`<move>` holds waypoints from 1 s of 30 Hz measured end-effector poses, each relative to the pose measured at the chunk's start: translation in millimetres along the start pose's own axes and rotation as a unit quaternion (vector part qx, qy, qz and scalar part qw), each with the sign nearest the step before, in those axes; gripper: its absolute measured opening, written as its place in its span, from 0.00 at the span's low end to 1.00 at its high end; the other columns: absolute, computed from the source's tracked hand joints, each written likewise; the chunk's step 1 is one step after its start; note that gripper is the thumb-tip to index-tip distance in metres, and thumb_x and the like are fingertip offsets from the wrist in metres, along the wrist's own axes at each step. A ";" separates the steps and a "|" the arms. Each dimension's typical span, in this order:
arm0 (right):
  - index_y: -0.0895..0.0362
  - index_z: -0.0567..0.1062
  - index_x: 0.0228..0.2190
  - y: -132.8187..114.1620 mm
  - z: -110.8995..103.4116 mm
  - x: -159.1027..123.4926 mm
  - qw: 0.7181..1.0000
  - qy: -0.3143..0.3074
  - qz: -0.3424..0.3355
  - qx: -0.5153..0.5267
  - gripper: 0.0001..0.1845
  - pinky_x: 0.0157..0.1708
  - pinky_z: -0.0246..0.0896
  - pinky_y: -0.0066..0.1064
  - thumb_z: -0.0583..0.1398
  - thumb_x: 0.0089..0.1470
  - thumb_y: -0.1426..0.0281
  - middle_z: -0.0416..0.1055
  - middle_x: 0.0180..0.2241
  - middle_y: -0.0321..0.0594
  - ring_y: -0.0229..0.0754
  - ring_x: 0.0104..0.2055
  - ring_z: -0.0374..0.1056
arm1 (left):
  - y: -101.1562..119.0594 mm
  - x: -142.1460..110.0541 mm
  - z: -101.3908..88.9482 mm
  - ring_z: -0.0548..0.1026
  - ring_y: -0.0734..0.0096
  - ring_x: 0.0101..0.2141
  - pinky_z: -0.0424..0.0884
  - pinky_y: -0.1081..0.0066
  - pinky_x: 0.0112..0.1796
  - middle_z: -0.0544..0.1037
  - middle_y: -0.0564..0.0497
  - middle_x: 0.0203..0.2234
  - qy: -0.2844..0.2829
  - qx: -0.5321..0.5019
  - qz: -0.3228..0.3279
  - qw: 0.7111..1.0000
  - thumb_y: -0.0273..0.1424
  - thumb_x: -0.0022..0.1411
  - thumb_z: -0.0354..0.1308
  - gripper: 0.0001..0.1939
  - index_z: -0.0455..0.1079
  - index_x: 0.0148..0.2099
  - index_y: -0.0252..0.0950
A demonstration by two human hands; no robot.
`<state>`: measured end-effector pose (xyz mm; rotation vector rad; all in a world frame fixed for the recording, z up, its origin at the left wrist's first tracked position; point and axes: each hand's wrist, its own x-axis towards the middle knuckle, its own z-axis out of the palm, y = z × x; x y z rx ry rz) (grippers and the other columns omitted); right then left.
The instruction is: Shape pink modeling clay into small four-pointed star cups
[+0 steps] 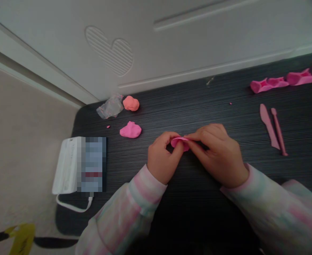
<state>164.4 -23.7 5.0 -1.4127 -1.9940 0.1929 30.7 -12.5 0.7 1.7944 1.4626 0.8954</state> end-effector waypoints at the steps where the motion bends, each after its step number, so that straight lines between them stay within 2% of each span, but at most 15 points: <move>1: 0.53 0.71 0.26 -0.2 -0.3 -0.2 1.000 0.000 -0.005 -0.003 0.07 0.35 0.55 0.35 0.53 0.51 0.69 0.70 0.25 0.36 0.39 0.30 0.64 | -0.2 0.2 0.1 0.71 0.76 0.27 0.67 0.75 0.32 0.73 0.56 0.24 -0.002 0.006 0.004 1.000 0.25 0.51 0.52 0.03 0.66 0.30 0.37; 7: 0.56 0.69 0.34 0.5 1.5 -1.7 1.000 0.027 -0.004 -0.006 0.08 0.37 0.57 0.34 0.54 0.50 0.68 0.71 0.31 0.39 0.41 0.36 0.65 | -0.6 1.9 -0.3 0.70 0.76 0.27 0.66 0.75 0.31 0.73 0.55 0.24 0.013 -0.001 -0.006 1.000 0.24 0.50 0.53 0.04 0.67 0.30 0.36; 12: 0.56 0.70 0.27 2.0 2.1 -0.8 1.000 0.021 -0.022 -0.008 0.05 0.36 0.57 0.33 0.54 0.50 0.72 0.71 0.28 0.37 0.39 0.33 0.65 | -1.8 1.2 0.5 0.70 0.77 0.28 0.66 0.76 0.31 0.74 0.55 0.27 0.023 -0.010 0.008 1.000 0.23 0.50 0.53 0.08 0.68 0.35 0.35; 16: 0.56 0.70 0.26 1.2 1.4 -0.8 0.999 0.026 -0.024 -0.015 0.04 0.37 0.56 0.34 0.55 0.49 0.71 0.71 0.27 0.37 0.40 0.33 0.64 | -3.3 0.3 0.4 0.70 0.76 0.30 0.66 0.75 0.34 0.75 0.55 0.27 0.005 0.015 0.029 0.999 0.23 0.50 0.52 0.08 0.70 0.32 0.37; 20: 0.57 0.70 0.30 1.4 2.0 -1.6 0.999 0.040 0.011 -0.004 0.06 0.36 0.57 0.33 0.56 0.48 0.68 0.71 0.30 0.39 0.40 0.34 0.65 | -2.3 1.0 0.2 0.71 0.77 0.28 0.66 0.76 0.32 0.75 0.54 0.26 0.008 -0.019 -0.004 1.000 0.24 0.50 0.53 0.06 0.69 0.33 0.35; 23: 0.56 0.70 0.27 1.9 2.0 -1.3 0.999 0.033 0.021 0.007 0.04 0.35 0.57 0.32 0.56 0.49 0.69 0.71 0.28 0.37 0.39 0.33 0.65 | -1.1 1.4 0.7 0.71 0.77 0.27 0.67 0.76 0.32 0.74 0.54 0.25 0.012 -0.025 -0.005 1.000 0.25 0.50 0.53 0.05 0.69 0.32 0.35; 27: 0.57 0.70 0.23 0.3 0.3 -0.5 1.000 0.031 -0.002 -0.001 0.05 0.35 0.57 0.33 0.55 0.49 0.71 0.70 0.25 0.37 0.39 0.32 0.64 | -1.9 0.3 1.4 0.72 0.76 0.27 0.67 0.75 0.33 0.74 0.54 0.24 0.003 -0.017 -0.006 1.000 0.27 0.51 0.53 0.03 0.68 0.30 0.35; 30: 0.57 0.70 0.25 -1.2 -0.2 -0.5 0.999 0.034 -0.017 -0.004 0.05 0.36 0.57 0.33 0.55 0.49 0.71 0.70 0.26 0.38 0.40 0.32 0.63 | -3.0 -0.4 1.5 0.72 0.76 0.27 0.68 0.74 0.32 0.74 0.54 0.24 -0.005 -0.038 -0.017 0.999 0.26 0.51 0.53 0.03 0.67 0.30 0.35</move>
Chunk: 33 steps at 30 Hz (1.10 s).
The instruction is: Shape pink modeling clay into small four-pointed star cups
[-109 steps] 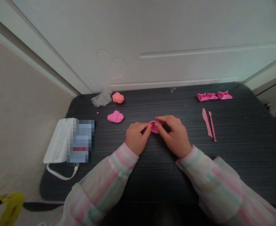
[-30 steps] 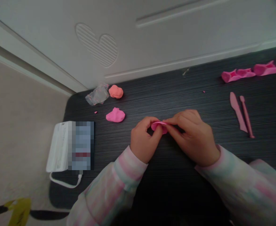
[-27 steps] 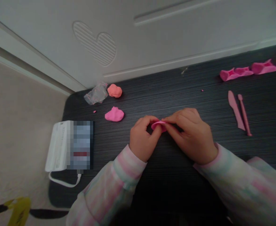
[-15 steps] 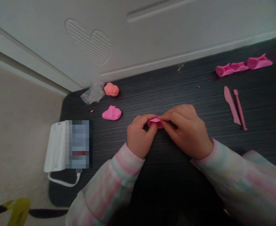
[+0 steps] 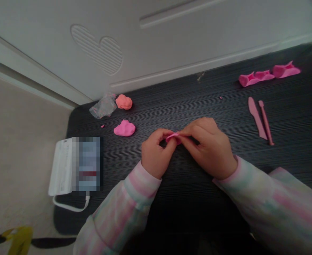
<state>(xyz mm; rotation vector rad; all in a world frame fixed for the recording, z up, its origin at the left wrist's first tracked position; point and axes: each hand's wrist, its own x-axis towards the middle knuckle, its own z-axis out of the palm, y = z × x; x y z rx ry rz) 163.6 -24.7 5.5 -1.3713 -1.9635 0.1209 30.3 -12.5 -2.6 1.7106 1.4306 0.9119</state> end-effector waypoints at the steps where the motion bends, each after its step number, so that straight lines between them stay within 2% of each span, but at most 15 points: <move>1: 0.57 0.70 0.27 -0.1 0.2 -0.1 1.000 0.001 0.004 0.003 0.05 0.36 0.57 0.33 0.55 0.49 0.70 0.70 0.28 0.39 0.40 0.33 0.64 | -0.2 0.0 0.0 0.73 0.76 0.27 0.68 0.75 0.32 0.74 0.54 0.25 -0.001 -0.011 -0.004 1.000 0.26 0.51 0.53 0.03 0.67 0.31 0.35; 4: 0.58 0.69 0.32 0.8 1.4 -0.5 1.000 0.003 0.029 0.003 0.07 0.36 0.58 0.32 0.56 0.49 0.68 0.71 0.31 0.40 0.40 0.35 0.64 | 0.1 0.4 0.2 0.73 0.76 0.26 0.68 0.75 0.32 0.75 0.54 0.25 -0.004 -0.041 -0.020 0.999 0.27 0.52 0.52 0.04 0.66 0.33 0.35; 6: 0.57 0.70 0.30 1.5 2.3 -0.7 0.999 -0.001 0.036 -0.001 0.06 0.35 0.58 0.32 0.55 0.49 0.69 0.71 0.29 0.39 0.39 0.33 0.65 | 0.9 0.8 0.3 0.73 0.76 0.26 0.68 0.75 0.31 0.75 0.53 0.26 -0.005 -0.048 -0.026 0.998 0.28 0.52 0.52 0.04 0.66 0.33 0.35; 9: 0.56 0.70 0.25 1.3 2.9 -0.9 1.000 -0.005 0.015 -0.005 0.05 0.35 0.58 0.32 0.54 0.50 0.71 0.70 0.26 0.37 0.39 0.32 0.64 | 2.6 1.1 0.2 0.73 0.76 0.26 0.68 0.76 0.31 0.75 0.54 0.24 -0.001 -0.039 -0.024 0.999 0.27 0.51 0.53 0.03 0.65 0.32 0.35; 12: 0.56 0.70 0.24 -0.4 2.1 -1.0 1.000 -0.005 -0.020 -0.016 0.06 0.36 0.57 0.33 0.54 0.50 0.71 0.70 0.26 0.38 0.39 0.32 0.64 | 3.7 1.0 -0.2 0.73 0.77 0.25 0.68 0.77 0.30 0.75 0.56 0.23 0.002 -0.027 -0.024 0.999 0.26 0.51 0.52 0.03 0.65 0.31 0.35; 14: 0.56 0.70 0.28 -1.2 1.5 -1.3 1.000 0.003 -0.024 -0.013 0.06 0.37 0.57 0.34 0.54 0.50 0.71 0.71 0.28 0.38 0.40 0.33 0.64 | 3.3 0.9 -0.6 0.73 0.77 0.26 0.68 0.77 0.31 0.75 0.56 0.24 -0.001 -0.029 -0.024 0.999 0.26 0.51 0.52 0.03 0.65 0.32 0.35; 18: 0.59 0.70 0.34 -0.4 2.1 -1.8 1.000 0.016 0.014 -0.014 0.10 0.38 0.57 0.32 0.55 0.50 0.68 0.71 0.32 0.41 0.40 0.36 0.64 | 1.0 0.6 -1.1 0.73 0.76 0.29 0.68 0.75 0.34 0.75 0.53 0.29 -0.010 -0.030 -0.012 0.999 0.29 0.54 0.51 0.07 0.67 0.35 0.36; 23: 0.57 0.71 0.27 0.3 3.5 -1.6 1.000 -0.006 0.029 0.001 0.06 0.36 0.58 0.31 0.54 0.50 0.71 0.71 0.27 0.37 0.38 0.32 0.65 | 1.1 0.5 -1.8 0.72 0.76 0.29 0.67 0.75 0.34 0.75 0.54 0.27 -0.012 -0.004 -0.004 1.000 0.29 0.54 0.51 0.07 0.68 0.35 0.36; 26: 0.56 0.71 0.27 -1.6 2.1 -0.8 1.000 -0.007 0.022 0.017 0.06 0.36 0.58 0.32 0.54 0.50 0.71 0.71 0.27 0.38 0.39 0.32 0.65 | 2.6 0.4 -2.5 0.72 0.77 0.27 0.67 0.76 0.32 0.75 0.55 0.26 -0.009 -0.010 -0.002 1.000 0.29 0.54 0.51 0.05 0.67 0.34 0.36; 30: 0.57 0.69 0.36 -3.7 0.4 1.6 0.990 -0.023 0.115 0.083 0.11 0.33 0.60 0.32 0.56 0.48 0.68 0.71 0.30 0.38 0.38 0.31 0.66 | 3.4 -0.3 -3.2 0.71 0.78 0.26 0.66 0.78 0.29 0.73 0.55 0.25 0.004 -0.043 -0.007 0.999 0.30 0.55 0.50 0.06 0.67 0.33 0.35; 33: 0.57 0.71 0.33 -3.7 0.5 3.4 0.979 -0.062 0.150 0.120 0.09 0.30 0.60 0.29 0.56 0.48 0.68 0.72 0.28 0.36 0.36 0.28 0.66 | 2.7 -0.7 -3.1 0.71 0.78 0.27 0.66 0.77 0.30 0.73 0.54 0.26 -0.001 -0.035 0.004 0.999 0.31 0.56 0.49 0.07 0.67 0.34 0.35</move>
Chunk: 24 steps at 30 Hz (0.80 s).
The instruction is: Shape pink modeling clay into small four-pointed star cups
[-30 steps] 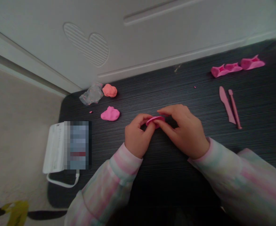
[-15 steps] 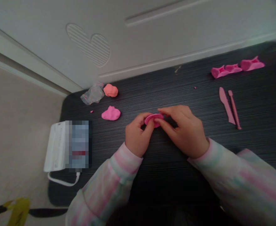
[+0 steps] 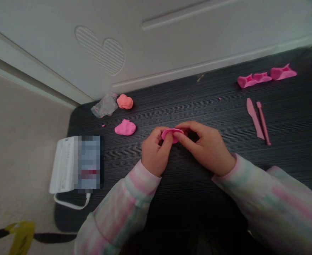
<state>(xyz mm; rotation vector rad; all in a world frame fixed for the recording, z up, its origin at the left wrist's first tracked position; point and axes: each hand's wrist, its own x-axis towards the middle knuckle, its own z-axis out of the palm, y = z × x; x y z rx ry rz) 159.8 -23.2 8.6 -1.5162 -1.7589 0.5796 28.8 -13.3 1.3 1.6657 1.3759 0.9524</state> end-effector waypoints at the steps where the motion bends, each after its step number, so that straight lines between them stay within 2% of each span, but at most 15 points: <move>1: 0.57 0.71 0.30 0.0 0.1 0.3 1.000 -0.008 -0.001 0.001 0.07 0.30 0.59 0.28 0.55 0.48 0.69 0.72 0.27 0.36 0.36 0.28 0.66 | -0.4 -0.1 0.1 0.71 0.77 0.27 0.66 0.77 0.31 0.74 0.54 0.26 0.000 0.008 0.005 1.000 0.31 0.56 0.49 0.07 0.68 0.34 0.36; 4: 0.57 0.72 0.28 0.3 0.8 0.0 1.000 -0.009 -0.001 -0.005 0.07 0.29 0.58 0.27 0.54 0.49 0.70 0.72 0.26 0.35 0.35 0.27 0.66 | -1.3 -0.2 0.4 0.71 0.77 0.29 0.66 0.77 0.32 0.75 0.53 0.29 0.020 0.033 0.017 0.999 0.30 0.55 0.51 0.08 0.68 0.37 0.35; 7: 0.57 0.71 0.30 0.5 2.3 -1.5 1.000 -0.008 0.004 -0.017 0.07 0.28 0.58 0.26 0.54 0.48 0.70 0.72 0.27 0.35 0.35 0.27 0.66 | -2.0 -0.6 1.2 0.72 0.77 0.29 0.66 0.78 0.32 0.75 0.53 0.29 0.037 0.050 0.026 0.998 0.29 0.54 0.52 0.08 0.69 0.37 0.35; 13: 0.57 0.71 0.30 1.3 5.7 -2.9 0.998 0.003 0.000 -0.065 0.07 0.26 0.57 0.26 0.53 0.50 0.70 0.72 0.27 0.36 0.36 0.27 0.66 | -3.0 -2.3 3.0 0.73 0.77 0.29 0.67 0.76 0.33 0.76 0.54 0.29 0.026 0.060 0.025 0.998 0.30 0.55 0.51 0.08 0.70 0.36 0.36; 18: 0.56 0.71 0.29 2.2 4.6 -2.7 0.998 0.001 -0.007 -0.055 0.07 0.27 0.57 0.26 0.54 0.49 0.69 0.72 0.26 0.34 0.35 0.26 0.66 | -2.4 -1.2 1.4 0.72 0.75 0.31 0.67 0.75 0.35 0.76 0.53 0.32 0.036 0.074 0.041 0.996 0.31 0.54 0.52 0.09 0.70 0.37 0.37; 24: 0.56 0.71 0.30 2.4 3.1 -2.5 1.000 0.013 0.007 -0.013 0.07 0.26 0.58 0.25 0.54 0.49 0.69 0.71 0.26 0.34 0.34 0.26 0.66 | -2.2 0.9 0.8 0.72 0.76 0.30 0.67 0.75 0.34 0.76 0.54 0.27 0.044 0.081 0.060 0.994 0.30 0.53 0.53 0.07 0.71 0.33 0.37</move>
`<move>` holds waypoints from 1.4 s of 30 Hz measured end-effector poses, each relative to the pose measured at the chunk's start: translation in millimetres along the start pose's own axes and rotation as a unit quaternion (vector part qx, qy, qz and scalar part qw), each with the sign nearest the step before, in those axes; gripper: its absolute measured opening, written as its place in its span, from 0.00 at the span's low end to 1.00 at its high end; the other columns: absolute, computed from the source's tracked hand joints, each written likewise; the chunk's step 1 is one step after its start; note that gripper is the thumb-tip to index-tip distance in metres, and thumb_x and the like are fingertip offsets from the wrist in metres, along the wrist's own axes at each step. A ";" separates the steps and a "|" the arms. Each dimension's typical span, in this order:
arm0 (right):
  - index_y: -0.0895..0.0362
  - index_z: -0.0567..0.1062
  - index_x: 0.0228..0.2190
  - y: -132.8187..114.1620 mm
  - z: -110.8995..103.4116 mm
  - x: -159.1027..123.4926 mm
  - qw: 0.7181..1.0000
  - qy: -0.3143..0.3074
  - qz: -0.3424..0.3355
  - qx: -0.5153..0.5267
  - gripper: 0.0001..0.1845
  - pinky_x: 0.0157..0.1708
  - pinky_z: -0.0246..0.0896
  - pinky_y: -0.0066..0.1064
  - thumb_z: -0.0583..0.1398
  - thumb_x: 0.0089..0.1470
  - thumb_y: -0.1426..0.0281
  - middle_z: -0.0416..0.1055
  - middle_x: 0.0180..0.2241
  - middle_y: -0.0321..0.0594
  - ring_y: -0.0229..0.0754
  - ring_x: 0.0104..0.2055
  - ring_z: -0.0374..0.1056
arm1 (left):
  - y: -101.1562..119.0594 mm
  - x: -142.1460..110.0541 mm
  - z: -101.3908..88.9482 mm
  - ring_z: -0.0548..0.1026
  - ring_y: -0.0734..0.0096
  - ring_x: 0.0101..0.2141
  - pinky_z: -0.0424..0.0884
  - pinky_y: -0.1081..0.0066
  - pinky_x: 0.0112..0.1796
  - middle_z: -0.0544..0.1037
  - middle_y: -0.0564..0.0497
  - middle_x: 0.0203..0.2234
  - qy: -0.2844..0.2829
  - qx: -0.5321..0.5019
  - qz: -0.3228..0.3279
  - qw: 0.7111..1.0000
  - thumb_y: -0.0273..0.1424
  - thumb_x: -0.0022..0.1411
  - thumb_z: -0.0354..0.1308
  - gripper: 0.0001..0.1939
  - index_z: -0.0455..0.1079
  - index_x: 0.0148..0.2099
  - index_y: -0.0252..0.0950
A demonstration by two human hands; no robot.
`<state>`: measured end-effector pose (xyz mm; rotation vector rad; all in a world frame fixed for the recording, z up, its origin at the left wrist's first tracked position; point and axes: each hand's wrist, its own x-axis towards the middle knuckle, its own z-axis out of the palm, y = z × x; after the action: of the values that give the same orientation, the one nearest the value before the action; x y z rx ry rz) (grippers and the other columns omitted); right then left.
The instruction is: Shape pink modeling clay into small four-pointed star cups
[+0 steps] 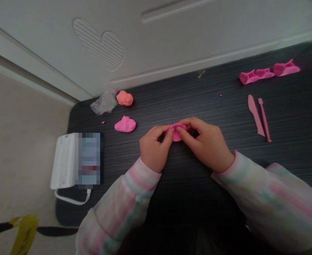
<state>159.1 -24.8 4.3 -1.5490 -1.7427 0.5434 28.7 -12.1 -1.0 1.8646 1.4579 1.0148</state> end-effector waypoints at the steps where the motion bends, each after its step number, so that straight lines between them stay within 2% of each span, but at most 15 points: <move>1: 0.56 0.71 0.30 0.0 -0.1 0.1 1.000 0.002 0.002 0.003 0.07 0.26 0.58 0.25 0.55 0.49 0.68 0.71 0.26 0.34 0.34 0.26 0.66 | 0.2 0.0 0.4 0.72 0.76 0.29 0.67 0.75 0.33 0.76 0.54 0.27 0.002 -0.006 -0.010 1.000 0.30 0.53 0.53 0.06 0.71 0.33 0.37; 5: 0.56 0.71 0.30 -0.6 -0.7 0.3 1.000 0.000 0.003 0.005 0.07 0.26 0.58 0.25 0.55 0.49 0.69 0.71 0.26 0.35 0.34 0.26 0.65 | 1.3 -0.4 1.9 0.72 0.77 0.26 0.68 0.76 0.30 0.76 0.53 0.27 0.014 -0.046 -0.059 0.997 0.30 0.51 0.55 0.07 0.70 0.34 0.35; 12: 0.57 0.69 0.33 -1.4 -0.6 0.2 1.000 0.002 0.003 0.021 0.09 0.26 0.59 0.26 0.55 0.48 0.69 0.70 0.28 0.36 0.34 0.26 0.65 | 1.0 -0.4 2.9 0.72 0.78 0.25 0.68 0.77 0.29 0.76 0.54 0.24 0.015 -0.071 -0.075 0.994 0.30 0.51 0.55 0.05 0.69 0.31 0.35; 18: 0.57 0.70 0.30 -2.2 0.1 -0.9 0.999 -0.030 0.024 0.007 0.07 0.28 0.58 0.29 0.55 0.48 0.67 0.71 0.26 0.35 0.36 0.26 0.65 | 1.1 -1.1 3.5 0.72 0.78 0.26 0.67 0.77 0.28 0.75 0.54 0.25 0.021 -0.070 -0.069 0.995 0.29 0.51 0.54 0.05 0.68 0.32 0.35; 23: 0.57 0.71 0.29 -1.8 0.4 0.1 1.000 -0.022 0.014 0.009 0.06 0.28 0.58 0.28 0.55 0.48 0.69 0.70 0.25 0.35 0.35 0.26 0.64 | 0.8 -1.4 1.4 0.71 0.75 0.30 0.66 0.74 0.34 0.75 0.54 0.26 0.002 0.001 -0.042 0.999 0.30 0.52 0.53 0.05 0.69 0.31 0.36; 27: 0.57 0.70 0.31 -1.7 0.1 0.5 1.000 -0.009 0.003 0.023 0.06 0.29 0.58 0.28 0.55 0.48 0.71 0.70 0.27 0.36 0.35 0.28 0.64 | 0.1 -1.4 1.1 0.71 0.75 0.29 0.66 0.74 0.34 0.74 0.54 0.26 0.008 0.012 -0.040 0.999 0.31 0.52 0.53 0.06 0.69 0.31 0.36; 31: 0.56 0.71 0.29 -2.2 0.0 0.4 1.000 -0.025 0.012 0.003 0.07 0.29 0.57 0.29 0.55 0.48 0.68 0.71 0.25 0.35 0.36 0.26 0.64 | 0.1 -2.9 2.4 0.70 0.77 0.26 0.66 0.75 0.30 0.73 0.54 0.24 0.025 -0.023 -0.049 0.998 0.32 0.53 0.53 0.06 0.68 0.31 0.36; 34: 0.56 0.72 0.26 -2.6 -0.6 0.6 0.999 -0.031 0.017 -0.014 0.07 0.29 0.55 0.29 0.55 0.48 0.67 0.70 0.23 0.34 0.36 0.25 0.63 | 0.2 -4.9 3.3 0.70 0.77 0.24 0.66 0.76 0.28 0.72 0.54 0.24 0.017 -0.107 -0.081 0.991 0.32 0.52 0.53 0.06 0.67 0.32 0.36; 36: 0.56 0.72 0.26 -3.0 -1.4 0.9 0.999 -0.029 0.024 -0.012 0.07 0.28 0.55 0.29 0.55 0.48 0.67 0.71 0.24 0.34 0.36 0.25 0.63 | 0.9 -4.8 3.2 0.71 0.74 0.30 0.67 0.73 0.33 0.73 0.52 0.29 -0.006 -0.223 -0.096 0.970 0.32 0.50 0.54 0.08 0.66 0.34 0.36; 38: 0.56 0.72 0.26 -3.7 -2.1 0.9 0.999 -0.042 0.016 -0.002 0.07 0.29 0.55 0.29 0.55 0.48 0.68 0.70 0.24 0.34 0.36 0.26 0.63 | 2.7 -2.6 2.5 0.71 0.69 0.38 0.66 0.69 0.40 0.74 0.49 0.35 -0.027 -0.374 -0.128 0.918 0.34 0.50 0.53 0.12 0.66 0.37 0.36; 40: 0.56 0.71 0.26 -4.3 -1.9 0.6 0.997 -0.073 -0.013 0.001 0.07 0.31 0.54 0.30 0.55 0.48 0.68 0.70 0.24 0.34 0.36 0.27 0.64 | 5.5 1.2 1.4 0.69 0.65 0.42 0.63 0.65 0.44 0.74 0.46 0.37 -0.056 -0.513 -0.202 0.832 0.40 0.53 0.46 0.17 0.67 0.38 0.33; 42: 0.56 0.71 0.25 -4.8 -0.6 -0.1 0.993 -0.108 -0.046 -0.018 0.07 0.35 0.53 0.33 0.54 0.48 0.68 0.70 0.26 0.35 0.38 0.31 0.64 | 8.2 5.1 0.6 0.69 0.62 0.44 0.61 0.65 0.46 0.74 0.42 0.36 -0.092 -0.607 -0.287 0.736 0.44 0.56 0.39 0.25 0.69 0.37 0.29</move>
<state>156.3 -25.8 8.1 -1.4696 -1.9858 0.6575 34.2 -9.2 6.4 0.4754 0.7425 1.0003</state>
